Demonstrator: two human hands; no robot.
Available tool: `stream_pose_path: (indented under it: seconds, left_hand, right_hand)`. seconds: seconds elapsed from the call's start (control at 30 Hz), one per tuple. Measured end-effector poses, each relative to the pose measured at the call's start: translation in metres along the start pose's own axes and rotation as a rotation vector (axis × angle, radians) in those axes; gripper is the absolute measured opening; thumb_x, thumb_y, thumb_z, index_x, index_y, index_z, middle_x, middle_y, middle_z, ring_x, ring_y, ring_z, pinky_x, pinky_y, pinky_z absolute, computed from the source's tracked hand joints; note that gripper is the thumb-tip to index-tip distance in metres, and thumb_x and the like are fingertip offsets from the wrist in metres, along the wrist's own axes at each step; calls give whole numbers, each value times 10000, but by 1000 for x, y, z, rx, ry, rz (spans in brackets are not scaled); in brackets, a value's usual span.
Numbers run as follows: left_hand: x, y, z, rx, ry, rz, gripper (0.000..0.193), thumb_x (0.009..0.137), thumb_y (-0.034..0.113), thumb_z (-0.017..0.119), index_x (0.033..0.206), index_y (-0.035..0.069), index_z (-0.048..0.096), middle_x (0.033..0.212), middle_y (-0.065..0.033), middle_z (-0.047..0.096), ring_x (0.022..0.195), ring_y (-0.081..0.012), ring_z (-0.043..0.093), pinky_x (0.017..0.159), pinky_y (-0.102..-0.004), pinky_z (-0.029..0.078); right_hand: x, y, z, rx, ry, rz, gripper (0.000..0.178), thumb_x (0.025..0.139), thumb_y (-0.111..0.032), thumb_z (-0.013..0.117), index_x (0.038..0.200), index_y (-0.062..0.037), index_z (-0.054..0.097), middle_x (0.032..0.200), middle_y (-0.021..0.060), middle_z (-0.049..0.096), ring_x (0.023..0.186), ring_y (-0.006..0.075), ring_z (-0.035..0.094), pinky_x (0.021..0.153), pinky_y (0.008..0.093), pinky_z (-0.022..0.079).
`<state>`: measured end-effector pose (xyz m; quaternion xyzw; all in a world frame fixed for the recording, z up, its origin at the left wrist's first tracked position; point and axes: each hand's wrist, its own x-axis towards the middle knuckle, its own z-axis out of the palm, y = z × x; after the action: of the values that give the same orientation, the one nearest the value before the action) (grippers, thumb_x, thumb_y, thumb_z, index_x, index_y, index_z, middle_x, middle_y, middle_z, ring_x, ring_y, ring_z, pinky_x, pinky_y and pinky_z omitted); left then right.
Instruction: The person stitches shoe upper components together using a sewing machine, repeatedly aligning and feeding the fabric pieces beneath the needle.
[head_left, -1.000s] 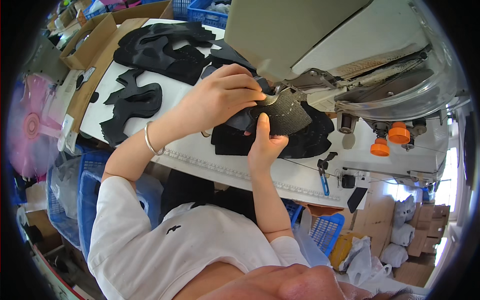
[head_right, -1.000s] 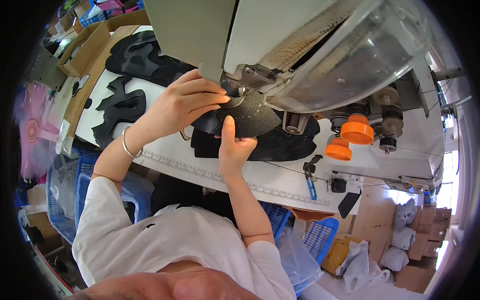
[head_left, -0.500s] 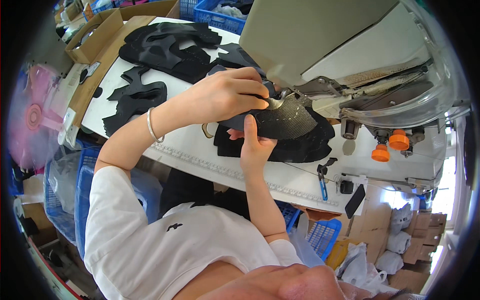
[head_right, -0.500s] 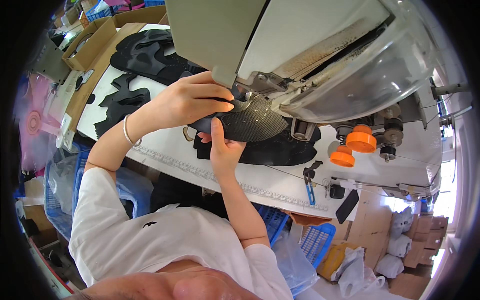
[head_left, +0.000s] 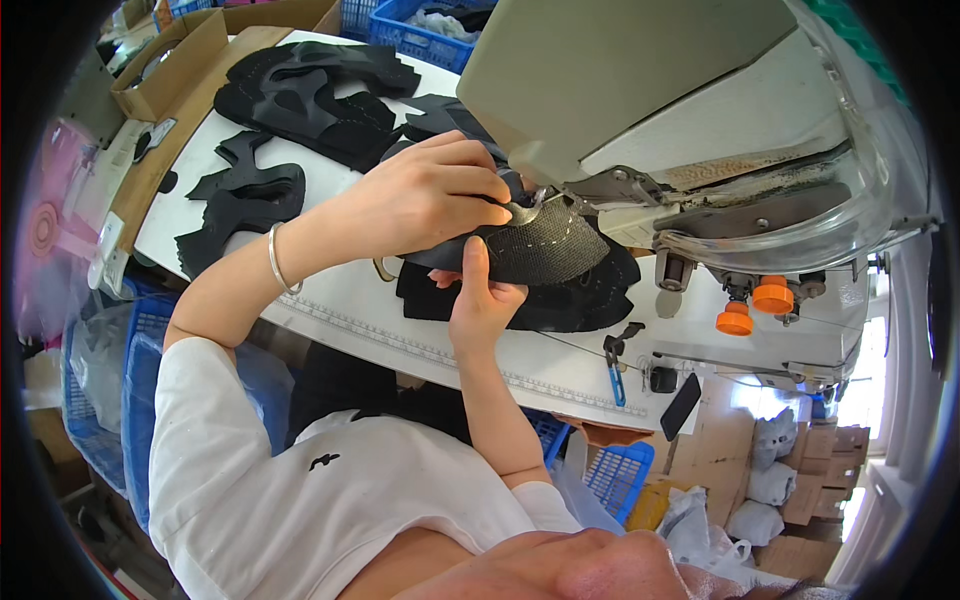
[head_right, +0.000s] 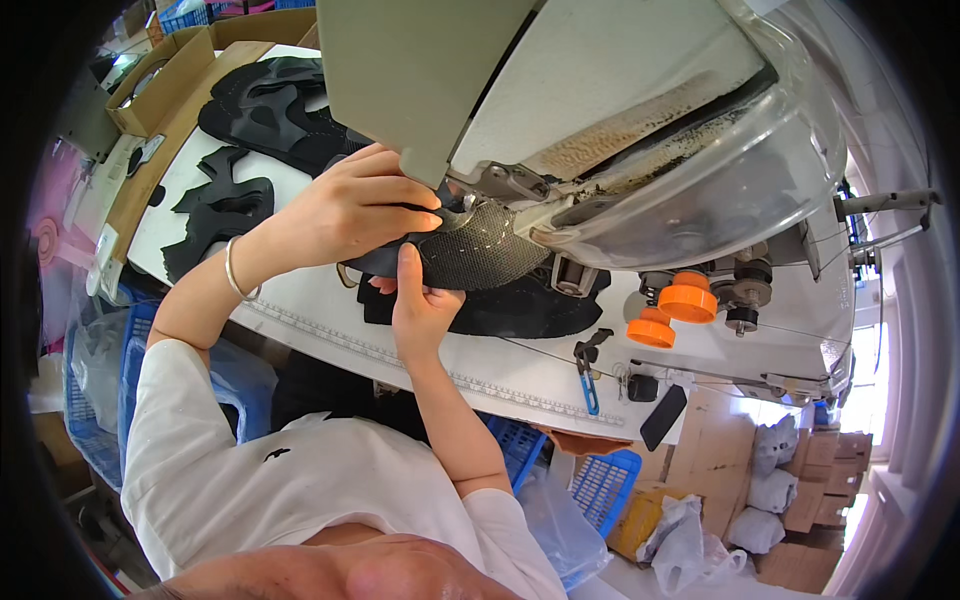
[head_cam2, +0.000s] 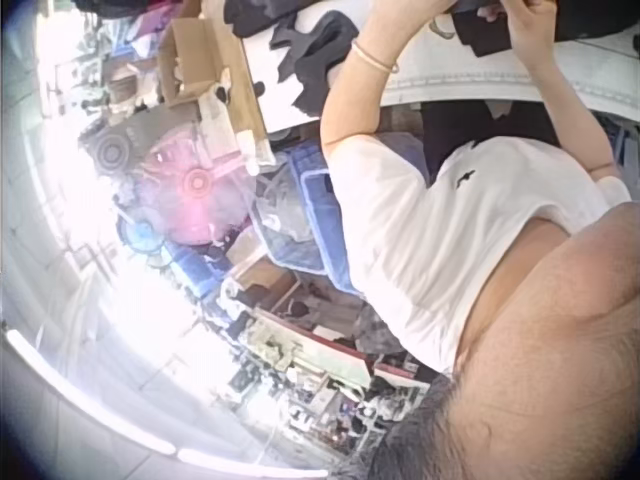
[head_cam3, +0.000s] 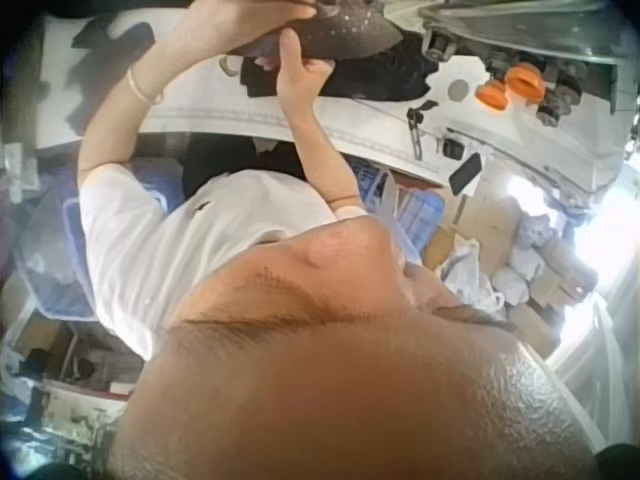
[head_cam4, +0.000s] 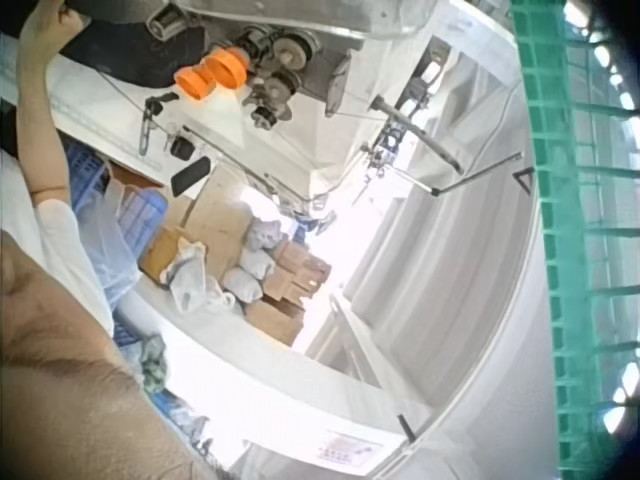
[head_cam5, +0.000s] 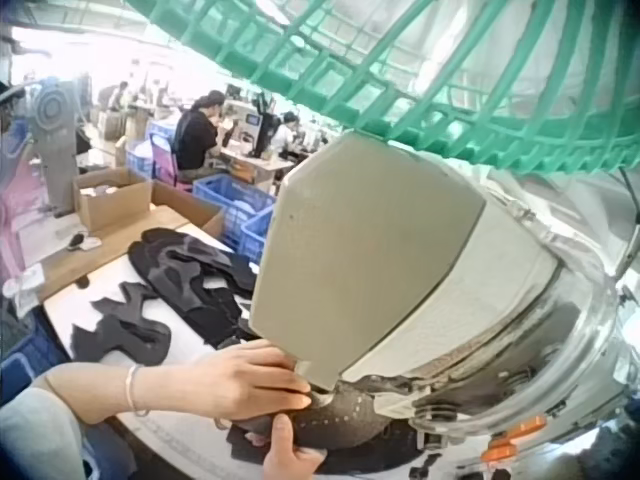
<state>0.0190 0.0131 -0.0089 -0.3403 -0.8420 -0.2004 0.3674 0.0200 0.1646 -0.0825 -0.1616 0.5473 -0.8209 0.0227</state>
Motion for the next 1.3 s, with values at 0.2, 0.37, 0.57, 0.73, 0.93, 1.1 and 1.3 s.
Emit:
stream_pose_path:
  seconds: [0.2, 0.37, 0.57, 0.73, 0.93, 1.1, 1.3]
  left_hand:
    - [5, 2, 6, 49, 82, 2, 197, 639, 95, 706, 825, 32, 686, 873, -26, 624, 861, -207, 572, 774, -306, 475]
    - [7, 16, 14, 58, 67, -142, 241, 617, 37, 732, 852, 20, 680, 904, -49, 593, 880, -247, 585, 827, -359, 494]
    - [11, 26, 23, 154, 102, -183, 204, 656, 55, 692, 854, 20, 656, 895, -47, 568, 859, -220, 549, 754, -324, 465]
    - [13, 39, 27, 222, 106, -220, 187, 669, 87, 647, 842, 15, 634, 876, -56, 538, 831, -206, 517, 736, -315, 443]
    - [17, 51, 32, 266, 78, -370, 230, 675, 26, 714, 889, 6, 633, 919, -63, 567, 900, -232, 561, 768, -339, 476]
    - [17, 49, 30, 251, 104, -351, 183, 684, 21, 712, 854, 4, 645, 897, -60, 593, 855, -232, 569, 732, -316, 492]
    - [3, 32, 0, 87, 16, -278, 327, 662, -42, 674, 984, -2, 718, 1032, -33, 710, 765, -212, 530, 700, -284, 500]
  right_hand:
    - [4, -7, -7, -27, 13, 54, 198, 948, -119, 592, 853, 47, 643, 710, 69, 643, 493, 109, 582, 448, 227, 497]
    - [6, -11, -15, -62, 52, 80, 189, 943, -122, 599, 856, 37, 651, 700, 42, 631, 491, 81, 565, 401, 201, 453]
    - [9, -17, -23, -65, 80, 62, 186, 937, -134, 611, 834, 15, 655, 695, 9, 616, 473, 40, 507, 373, 182, 409]
    - [10, -20, -30, -129, 115, 36, 205, 931, -114, 613, 747, -24, 614, 670, -19, 585, 459, 10, 450, 348, 177, 306]
    - [18, -26, -31, -196, 121, -41, 235, 913, -77, 639, 692, -42, 569, 651, -77, 509, 593, -9, 388, 511, 190, 276]
    - [24, -33, -40, -273, 110, -65, 313, 900, -79, 666, 626, -77, 515, 634, -88, 475, 565, -12, 350, 483, 194, 227]
    - [34, -46, -47, -358, 68, -56, 273, 897, -132, 671, 661, -45, 565, 610, -90, 469, 563, 0, 355, 488, 201, 251]
